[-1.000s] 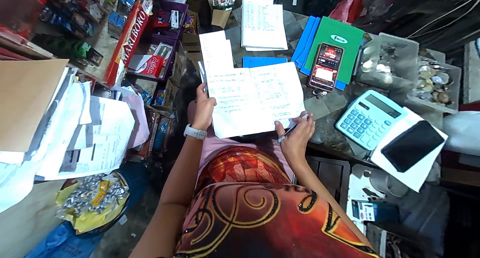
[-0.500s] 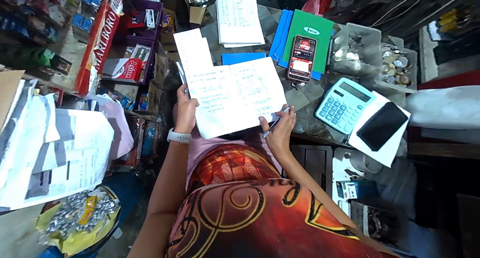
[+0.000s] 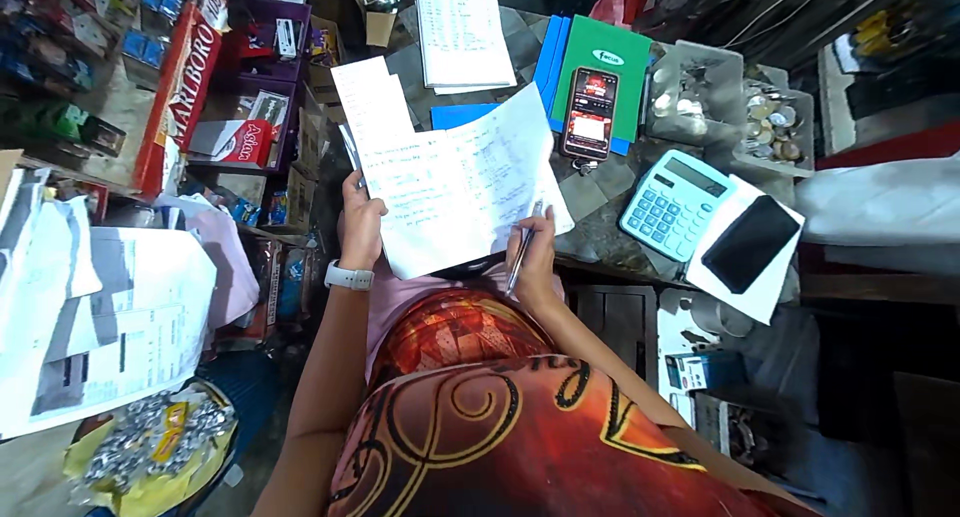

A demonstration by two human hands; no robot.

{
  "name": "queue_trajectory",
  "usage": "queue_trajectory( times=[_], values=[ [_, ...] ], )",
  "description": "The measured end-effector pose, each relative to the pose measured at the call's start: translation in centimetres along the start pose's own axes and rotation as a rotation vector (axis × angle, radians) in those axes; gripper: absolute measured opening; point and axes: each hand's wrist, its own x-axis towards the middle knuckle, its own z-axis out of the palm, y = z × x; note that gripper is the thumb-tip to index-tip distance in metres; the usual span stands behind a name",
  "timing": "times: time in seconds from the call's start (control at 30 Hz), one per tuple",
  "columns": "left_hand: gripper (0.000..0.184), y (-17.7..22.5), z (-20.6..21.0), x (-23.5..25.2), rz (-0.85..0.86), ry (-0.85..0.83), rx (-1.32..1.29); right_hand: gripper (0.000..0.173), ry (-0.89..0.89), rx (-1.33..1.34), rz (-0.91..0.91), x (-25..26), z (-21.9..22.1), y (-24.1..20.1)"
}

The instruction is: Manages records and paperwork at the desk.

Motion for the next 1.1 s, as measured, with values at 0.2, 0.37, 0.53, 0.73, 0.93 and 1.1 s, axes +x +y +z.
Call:
queue_trajectory(
  times=[0.2, 0.37, 0.53, 0.73, 0.93, 1.1],
  values=[
    [0.047, -0.5, -0.3, 0.4, 0.004, 0.033, -0.023, 0.03, -0.302, 0.423, -0.294, -1.1, 1.4, -1.1],
    [0.05, -0.5, -0.2, 0.3, -0.002, 0.009, -0.061, 0.028, -0.193, 0.305, -0.193, -1.1, 0.9, 0.7],
    [0.069, -0.2, 0.1, 0.2, -0.033, 0.017, -0.012, 0.044, -0.113, -0.119, 0.093, 0.0, -1.2, 3.1],
    [0.068, -0.2, -0.1, 0.2, -0.043, 0.01, -0.011, 0.053, -0.115, -0.285, 0.122, 0.0, -1.9, 3.9],
    [0.054, 0.0, 0.0, 0.0, -0.043, 0.007, -0.003, 0.057, -0.128, -0.327, 0.247, 1.4, -2.3, 3.5],
    [0.044, -0.1, 0.0, 0.0, -0.019, -0.007, 0.001, 0.05, -0.133, -0.262, 0.392, 3.8, -3.5, 3.2]
  ],
)
